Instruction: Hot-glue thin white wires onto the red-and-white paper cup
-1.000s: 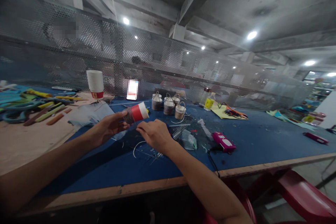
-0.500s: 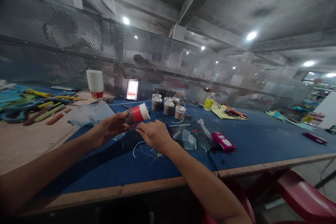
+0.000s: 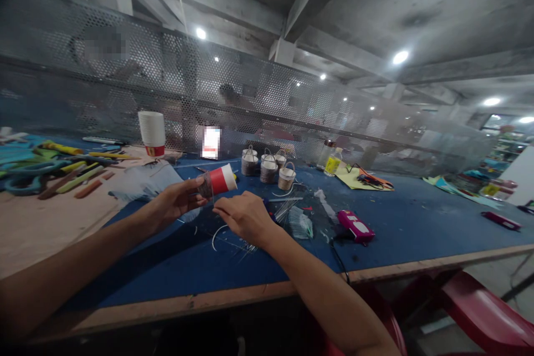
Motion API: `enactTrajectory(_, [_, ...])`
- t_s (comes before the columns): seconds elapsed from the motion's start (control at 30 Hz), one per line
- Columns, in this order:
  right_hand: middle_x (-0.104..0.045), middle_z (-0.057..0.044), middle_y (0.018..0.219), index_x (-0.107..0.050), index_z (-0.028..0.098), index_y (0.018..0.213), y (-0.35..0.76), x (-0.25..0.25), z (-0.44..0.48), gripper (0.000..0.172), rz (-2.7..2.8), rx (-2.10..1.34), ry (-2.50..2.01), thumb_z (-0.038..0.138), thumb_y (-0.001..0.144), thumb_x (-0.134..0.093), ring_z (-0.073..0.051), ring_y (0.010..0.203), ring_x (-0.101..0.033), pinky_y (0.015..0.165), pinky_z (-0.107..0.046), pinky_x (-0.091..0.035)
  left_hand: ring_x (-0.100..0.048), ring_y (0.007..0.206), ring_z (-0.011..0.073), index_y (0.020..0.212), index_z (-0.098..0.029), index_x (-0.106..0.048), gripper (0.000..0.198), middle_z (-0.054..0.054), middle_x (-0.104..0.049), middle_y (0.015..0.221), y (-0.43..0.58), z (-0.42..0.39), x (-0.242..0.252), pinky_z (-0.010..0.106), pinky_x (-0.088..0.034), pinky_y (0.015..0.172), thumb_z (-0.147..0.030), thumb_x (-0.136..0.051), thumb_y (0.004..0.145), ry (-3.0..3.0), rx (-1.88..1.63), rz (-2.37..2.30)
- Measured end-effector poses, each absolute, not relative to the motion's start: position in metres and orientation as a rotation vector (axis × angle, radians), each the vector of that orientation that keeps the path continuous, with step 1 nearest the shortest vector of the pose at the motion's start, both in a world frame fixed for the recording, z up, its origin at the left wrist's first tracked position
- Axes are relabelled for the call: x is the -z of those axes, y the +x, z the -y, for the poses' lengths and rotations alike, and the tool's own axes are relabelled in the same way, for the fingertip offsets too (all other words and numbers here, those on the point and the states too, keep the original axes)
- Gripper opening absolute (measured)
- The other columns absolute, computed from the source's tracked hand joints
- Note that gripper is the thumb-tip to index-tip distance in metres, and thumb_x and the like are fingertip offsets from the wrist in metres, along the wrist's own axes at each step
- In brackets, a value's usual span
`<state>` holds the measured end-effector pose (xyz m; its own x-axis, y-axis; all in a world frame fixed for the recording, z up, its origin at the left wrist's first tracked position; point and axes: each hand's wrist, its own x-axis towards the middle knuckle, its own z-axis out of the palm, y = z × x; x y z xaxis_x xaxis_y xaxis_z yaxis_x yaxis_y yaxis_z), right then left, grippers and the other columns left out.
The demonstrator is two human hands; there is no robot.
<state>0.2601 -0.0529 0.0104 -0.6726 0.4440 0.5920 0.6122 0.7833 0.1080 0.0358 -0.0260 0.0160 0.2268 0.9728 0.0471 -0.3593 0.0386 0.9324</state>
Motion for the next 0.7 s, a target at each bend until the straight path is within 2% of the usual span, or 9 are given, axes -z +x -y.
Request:
enactTrajectory(0.33, [-0.08,-0.002,0.092,-0.068,0.021,0.106,0.262,-0.0091,0.0486,0.023,2.44,0.421,-0.833,0.033,0.112,-0.05,-0.015,0.078,-0.067,0.075,-0.031,-0.034,-0.07,0.072,0.0146,0.108,-0.016,-0.076,0.029,0.007,-0.079,0.092,0.0355,0.035,-0.0234,0.024,-0.062,0.078,-0.033,-0.081,0.085,0.997,-1.155,-0.789])
enactTrajectory(0.7, [-0.08,-0.002,0.092,-0.067,0.021,0.107,0.2626,-0.0091,0.0482,0.022,2.435,0.438,-0.864,0.032,0.112,-0.049,-0.015,0.081,-0.069,0.076,-0.032,-0.034,-0.073,0.077,0.0158,0.109,-0.017,-0.076,0.03,0.007,-0.08,0.097,0.0349,0.031,-0.0183,0.026,-0.063,0.081,-0.035,-0.08,0.086,0.995,-1.123,-0.734])
